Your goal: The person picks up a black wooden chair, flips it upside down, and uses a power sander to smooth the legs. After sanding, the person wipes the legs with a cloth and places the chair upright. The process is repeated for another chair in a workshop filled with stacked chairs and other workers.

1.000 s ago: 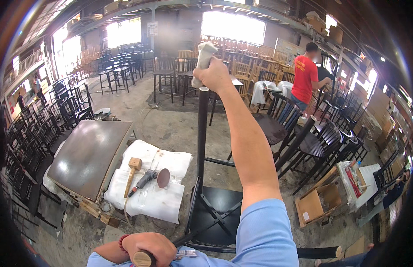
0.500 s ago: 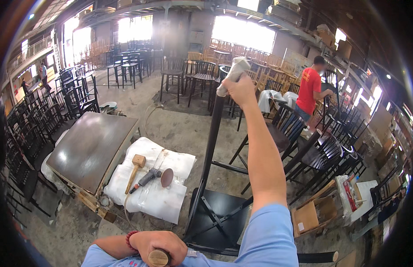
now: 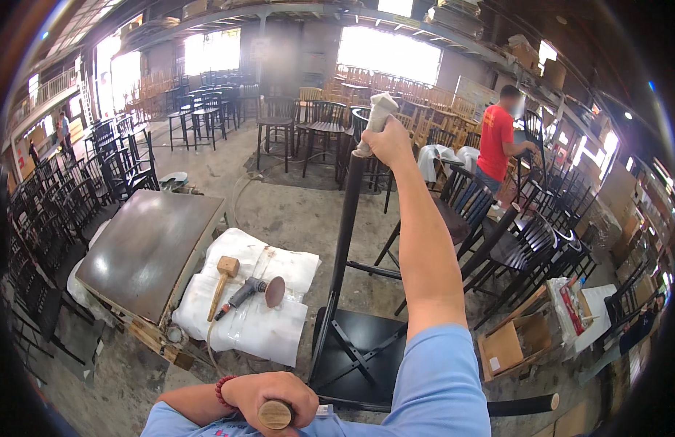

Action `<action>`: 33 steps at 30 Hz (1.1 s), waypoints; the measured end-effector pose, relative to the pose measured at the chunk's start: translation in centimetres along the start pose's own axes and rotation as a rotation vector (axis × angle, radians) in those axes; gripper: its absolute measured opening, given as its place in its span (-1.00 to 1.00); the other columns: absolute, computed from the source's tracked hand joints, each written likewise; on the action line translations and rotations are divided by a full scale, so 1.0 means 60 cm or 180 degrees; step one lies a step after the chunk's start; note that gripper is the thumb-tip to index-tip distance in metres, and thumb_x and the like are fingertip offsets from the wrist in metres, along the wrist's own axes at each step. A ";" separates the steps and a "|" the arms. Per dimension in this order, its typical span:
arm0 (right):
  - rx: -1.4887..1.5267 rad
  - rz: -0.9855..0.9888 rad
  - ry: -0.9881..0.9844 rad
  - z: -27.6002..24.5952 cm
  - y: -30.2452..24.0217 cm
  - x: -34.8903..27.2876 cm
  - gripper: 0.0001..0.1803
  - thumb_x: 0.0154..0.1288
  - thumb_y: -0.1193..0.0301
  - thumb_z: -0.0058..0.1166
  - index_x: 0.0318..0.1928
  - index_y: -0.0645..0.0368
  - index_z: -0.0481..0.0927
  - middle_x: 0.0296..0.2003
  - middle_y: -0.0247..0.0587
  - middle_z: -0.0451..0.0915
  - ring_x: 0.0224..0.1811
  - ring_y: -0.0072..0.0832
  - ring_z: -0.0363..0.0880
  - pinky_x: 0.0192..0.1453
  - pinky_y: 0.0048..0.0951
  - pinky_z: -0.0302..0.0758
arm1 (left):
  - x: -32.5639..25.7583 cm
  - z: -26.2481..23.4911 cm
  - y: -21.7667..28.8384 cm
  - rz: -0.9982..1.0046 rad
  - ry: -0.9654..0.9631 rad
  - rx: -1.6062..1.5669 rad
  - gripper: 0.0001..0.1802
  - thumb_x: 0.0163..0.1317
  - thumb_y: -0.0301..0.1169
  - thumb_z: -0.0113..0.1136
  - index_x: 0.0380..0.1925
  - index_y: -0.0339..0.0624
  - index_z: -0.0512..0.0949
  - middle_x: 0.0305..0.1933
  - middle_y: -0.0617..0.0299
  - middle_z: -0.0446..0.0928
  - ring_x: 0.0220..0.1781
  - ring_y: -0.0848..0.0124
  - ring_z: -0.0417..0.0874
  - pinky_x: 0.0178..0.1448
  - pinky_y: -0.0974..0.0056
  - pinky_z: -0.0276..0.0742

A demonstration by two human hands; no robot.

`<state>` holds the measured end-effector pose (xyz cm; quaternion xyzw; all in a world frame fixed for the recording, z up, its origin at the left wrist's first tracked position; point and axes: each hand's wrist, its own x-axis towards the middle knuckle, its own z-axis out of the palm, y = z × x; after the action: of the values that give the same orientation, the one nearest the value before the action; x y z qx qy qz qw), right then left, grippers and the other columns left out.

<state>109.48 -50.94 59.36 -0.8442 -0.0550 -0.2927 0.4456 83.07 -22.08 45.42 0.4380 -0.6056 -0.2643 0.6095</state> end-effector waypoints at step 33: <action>-0.1225 -0.1051 -0.0181 0.118 0.106 -0.444 -0.55 -0.02 0.24 0.31 -0.10 0.10 0.53 0.14 0.00 0.48 0.30 -0.03 0.33 0.30 0.06 0.24 | -0.064 -0.120 -0.174 -0.1335 0.2127 -0.0448 -0.51 0.50 -0.03 -0.23 -0.02 -0.24 0.45 -0.17 0.16 0.56 -0.18 0.39 0.59 -0.13 0.30 0.51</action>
<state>92.97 -44.70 37.22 -0.9009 -0.1480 -0.3428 0.2211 91.72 -22.24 35.42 0.5712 -0.2519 -0.2668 0.7342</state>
